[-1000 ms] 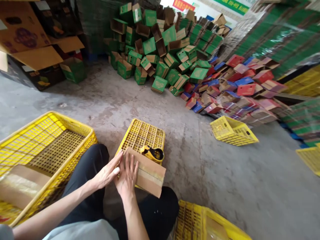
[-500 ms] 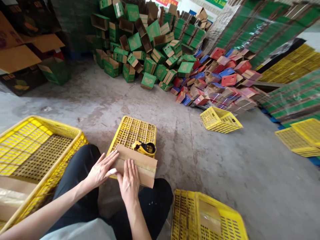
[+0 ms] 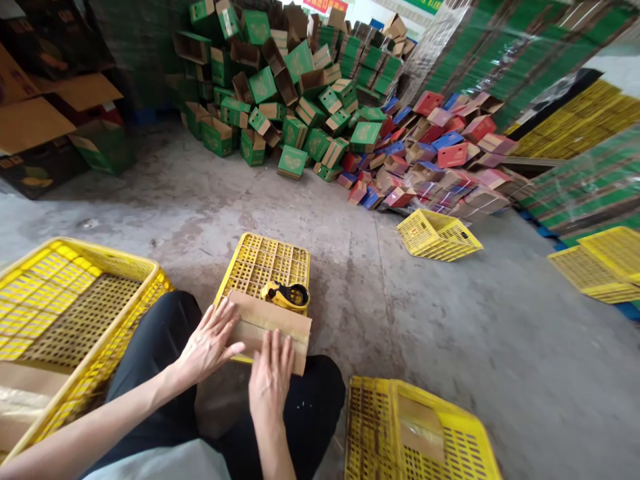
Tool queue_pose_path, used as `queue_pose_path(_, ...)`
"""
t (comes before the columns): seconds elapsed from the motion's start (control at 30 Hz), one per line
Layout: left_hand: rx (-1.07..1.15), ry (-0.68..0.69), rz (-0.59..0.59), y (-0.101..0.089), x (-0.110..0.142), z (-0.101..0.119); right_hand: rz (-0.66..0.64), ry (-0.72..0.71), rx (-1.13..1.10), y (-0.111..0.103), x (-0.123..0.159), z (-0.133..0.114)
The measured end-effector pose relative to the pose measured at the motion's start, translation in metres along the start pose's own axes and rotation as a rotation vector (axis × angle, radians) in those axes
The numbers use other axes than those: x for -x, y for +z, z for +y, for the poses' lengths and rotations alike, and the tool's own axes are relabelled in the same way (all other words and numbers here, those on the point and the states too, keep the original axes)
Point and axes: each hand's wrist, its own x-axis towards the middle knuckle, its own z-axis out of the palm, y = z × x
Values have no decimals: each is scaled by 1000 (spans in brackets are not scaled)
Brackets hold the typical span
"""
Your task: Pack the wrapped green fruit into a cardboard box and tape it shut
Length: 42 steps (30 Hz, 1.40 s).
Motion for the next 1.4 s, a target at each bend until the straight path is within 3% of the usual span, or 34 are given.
queue_pose_path(0.17,45,122,-75,12,2,16,-73,-68,-81,4,-5,-27)
queue_pose_path(0.47,93,152,-71,11,8,10,-55,166,93,-15,18,31)
queue_pose_path(0.73,46,122,-91,12,8,19,50,185,7,-13,23,40)
queue_pose_path(0.87,96,129,-65,10,5,25,99,103,-145,-23,2,32)
queue_pose_path(1.0,126,117,-61,5,0,22,45,24,-358,-18,-27,5)
queue_pose_path(1.2,100,79,-32,6,-2,7,-35,-12,-135,3,-44,-20)
queue_pose_path(1.4,56,87,-46,7,-1,4,-136,-28,-38,4,-41,-9)
